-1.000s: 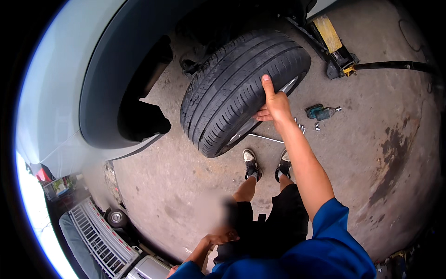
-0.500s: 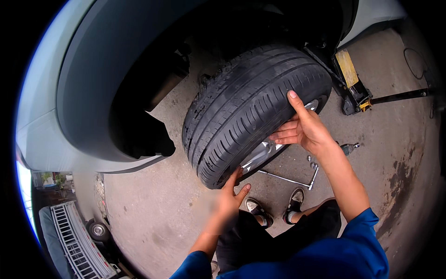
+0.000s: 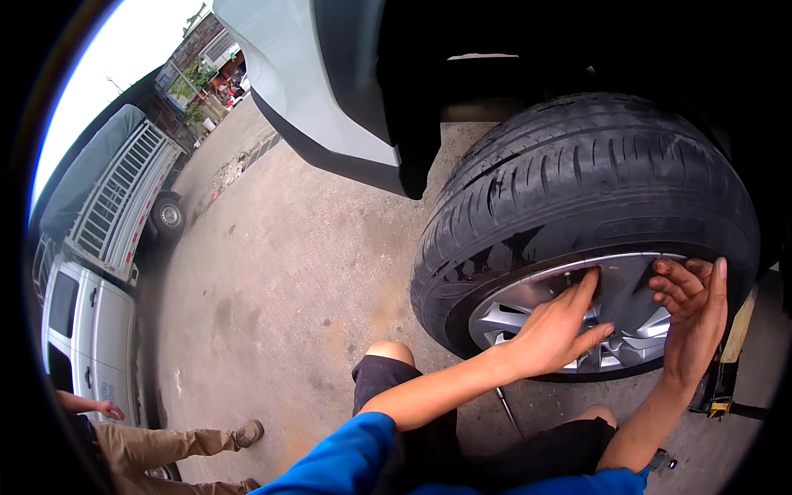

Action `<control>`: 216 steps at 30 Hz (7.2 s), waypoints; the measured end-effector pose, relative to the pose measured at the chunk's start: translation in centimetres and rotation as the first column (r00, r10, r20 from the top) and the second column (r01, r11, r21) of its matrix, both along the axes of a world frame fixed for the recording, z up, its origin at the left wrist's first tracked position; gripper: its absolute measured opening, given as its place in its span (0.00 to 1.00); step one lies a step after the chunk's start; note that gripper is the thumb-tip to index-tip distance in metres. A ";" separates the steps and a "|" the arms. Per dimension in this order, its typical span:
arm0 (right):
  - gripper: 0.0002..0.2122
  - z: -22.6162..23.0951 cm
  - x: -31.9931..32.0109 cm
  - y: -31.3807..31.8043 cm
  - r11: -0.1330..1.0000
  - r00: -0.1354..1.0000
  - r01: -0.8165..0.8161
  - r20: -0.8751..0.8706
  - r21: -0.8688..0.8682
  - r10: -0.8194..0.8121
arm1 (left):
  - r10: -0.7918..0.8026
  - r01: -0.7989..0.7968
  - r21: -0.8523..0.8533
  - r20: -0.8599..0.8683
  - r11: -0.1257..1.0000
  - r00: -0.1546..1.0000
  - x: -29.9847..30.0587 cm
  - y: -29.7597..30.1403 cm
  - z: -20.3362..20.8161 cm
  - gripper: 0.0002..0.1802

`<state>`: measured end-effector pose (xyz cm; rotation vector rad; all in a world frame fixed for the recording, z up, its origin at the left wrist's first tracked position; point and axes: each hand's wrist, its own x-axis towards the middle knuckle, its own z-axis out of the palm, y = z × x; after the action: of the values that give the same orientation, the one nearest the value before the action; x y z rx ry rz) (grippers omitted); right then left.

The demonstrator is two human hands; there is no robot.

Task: The person uses a tire inflator to fill a tire mounted on a rim, then removes the tire from the machine. They carry the tire to a white car, lift it onto the wheel hub, and secure it by hand-tightening the lug nuts.

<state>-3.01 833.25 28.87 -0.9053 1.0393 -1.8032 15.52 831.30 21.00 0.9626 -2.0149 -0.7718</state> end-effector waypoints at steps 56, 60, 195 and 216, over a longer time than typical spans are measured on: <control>0.22 -30.2 5.9 -0.3 0.900 0.972 0.043 -0.226 0.434 0.063 | -0.190 0.454 0.450 -0.517 0.769 0.835 -8.1 -7.5 -0.4 0.36; 0.23 -32.8 4.5 -0.7 0.934 0.955 -0.002 -0.278 0.359 0.108 | -0.188 0.507 0.397 -0.615 0.765 0.766 -10.2 -7.7 -0.9 0.30; 0.19 -35.0 7.2 -7.8 0.966 0.991 0.009 -0.128 0.259 0.025 | 0.019 -0.005 0.150 -0.093 0.989 0.996 -3.8 -4.3 -3.9 0.33; 0.15 -35.9 5.9 -6.9 0.917 0.951 0.260 -0.246 0.303 -0.188 | -0.141 0.922 -0.035 0.985 0.386 0.096 -2.1 -12.1 -38.4 0.08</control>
<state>2.92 826.31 -7.04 -0.8049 1.5885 -1.6651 13.47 819.20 -17.38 -0.2263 -3.4218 0.4895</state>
